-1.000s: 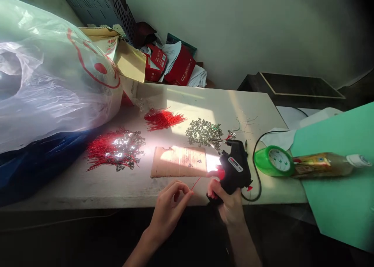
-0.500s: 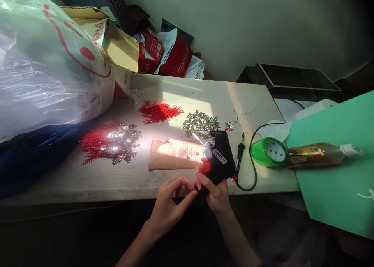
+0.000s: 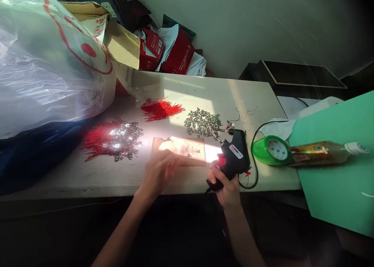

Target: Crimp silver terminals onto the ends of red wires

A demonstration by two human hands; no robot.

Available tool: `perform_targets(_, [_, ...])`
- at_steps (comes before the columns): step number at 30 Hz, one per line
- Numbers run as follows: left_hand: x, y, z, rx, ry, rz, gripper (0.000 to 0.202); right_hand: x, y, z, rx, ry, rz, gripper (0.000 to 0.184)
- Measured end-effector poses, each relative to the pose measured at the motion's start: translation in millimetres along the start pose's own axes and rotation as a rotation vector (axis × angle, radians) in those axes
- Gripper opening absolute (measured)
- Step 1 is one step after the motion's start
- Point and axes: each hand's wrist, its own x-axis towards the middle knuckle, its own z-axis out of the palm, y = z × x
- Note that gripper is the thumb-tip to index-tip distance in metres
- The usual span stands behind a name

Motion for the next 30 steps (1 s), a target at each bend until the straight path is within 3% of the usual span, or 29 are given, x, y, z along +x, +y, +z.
perform_targets(2, [16, -13, -4.0, 0.251, -0.033, -0.03, 0.029, 3, -2, -12, -0.022, -0.026, -0.022, 0.049])
perform_targets(5, [36, -20, -7.8, 0.41, -0.129, -0.038, 0.027, 8, 0, -25, -0.033, -0.07, -0.022, 0.044])
perform_targets(10, [44, -10, -7.2, 0.413, -0.186, 0.04, 0.027, 17, 6, -29, -0.006, -0.069, -0.014, 0.029])
perform_targets(17, [41, 10, 9.6, 0.392, -0.317, 0.19, 0.031, 20, 4, -28, 0.014, -0.056, 0.012, 0.022])
perform_targets(24, [47, 10, 13.3, 0.471, -0.324, 0.177, 0.029, 20, 3, -28, 0.034, -0.071, 0.011, 0.021])
perform_targets(30, [45, 2, 7.2, 0.406, -0.276, 0.279, 0.022, 21, 3, -30, 0.051, -0.079, 0.017, 0.028])
